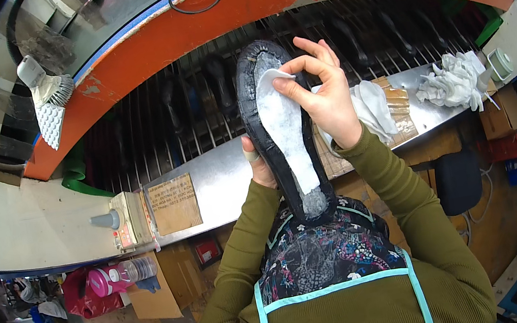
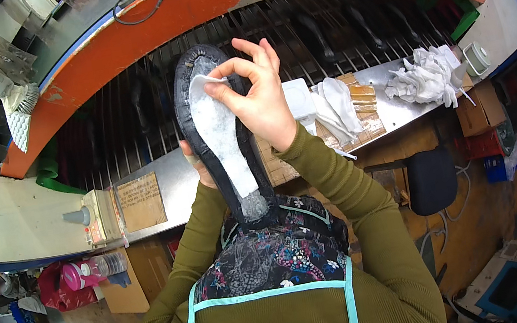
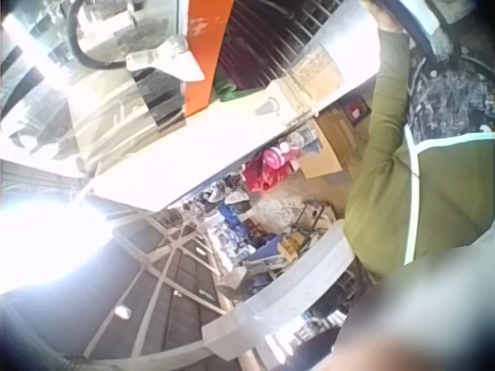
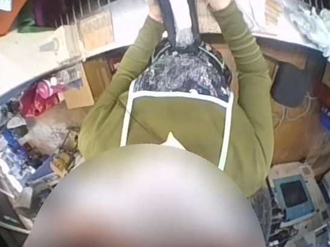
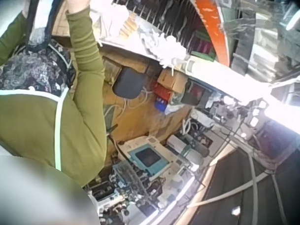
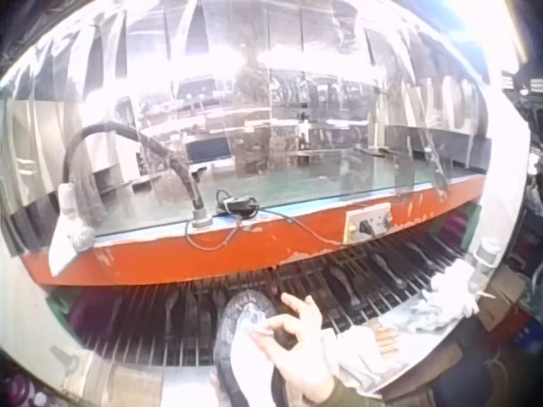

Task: The person scrubs a black shoe with a white brush, applying a white cleaning substance to the upper and sole. They repeatedly dip the brush into a container and continue scrubbing different areas of the shoe.

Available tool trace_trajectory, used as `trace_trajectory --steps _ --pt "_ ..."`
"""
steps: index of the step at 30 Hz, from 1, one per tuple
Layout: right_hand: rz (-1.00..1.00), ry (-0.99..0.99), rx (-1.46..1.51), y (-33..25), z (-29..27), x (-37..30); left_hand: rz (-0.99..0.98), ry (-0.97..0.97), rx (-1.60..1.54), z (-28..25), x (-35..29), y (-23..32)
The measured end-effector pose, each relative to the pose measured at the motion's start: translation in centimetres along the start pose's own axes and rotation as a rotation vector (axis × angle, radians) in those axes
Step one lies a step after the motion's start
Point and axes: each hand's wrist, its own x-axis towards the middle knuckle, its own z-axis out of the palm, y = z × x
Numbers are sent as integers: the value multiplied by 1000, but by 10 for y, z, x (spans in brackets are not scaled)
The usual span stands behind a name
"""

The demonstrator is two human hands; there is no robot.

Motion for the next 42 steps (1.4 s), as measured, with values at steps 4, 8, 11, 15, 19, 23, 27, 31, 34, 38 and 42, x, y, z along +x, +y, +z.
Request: trace_trajectory --steps 4,8,11,15,19,23,27,31,34,38,42 --pt "49 5 15 2 3 0 -39 -17 -70 -4 2 2" --pt "41 30 69 8 6 8 -73 -48 -64 -11 2 5" --pt "-16 169 -9 10 7 17 -106 -73 -57 -15 3 3" --pt "-292 87 -269 -4 -19 -8 -128 -22 -96 -20 -1 -6" --pt "-329 -256 -334 -24 -31 -67 -145 -119 -105 -35 -1 -10" --pt "-270 -318 -368 -28 -26 -95 -179 -106 -149 -41 -4 -13" --pt "-260 -422 -461 -28 -22 -99 -167 -67 -179 -35 -10 -13" --pt "-206 -544 -334 -29 -25 -99 -157 -50 -110 -29 -16 -10" --pt "-188 -577 -317 -30 -26 -100 -164 -68 -122 -29 -18 -8" --pt "-175 -559 -336 -31 -23 -104 -166 -81 -114 -30 -18 -7" --pt "-243 -427 -303 -19 -24 -102 -138 -96 -124 -29 -15 -7"
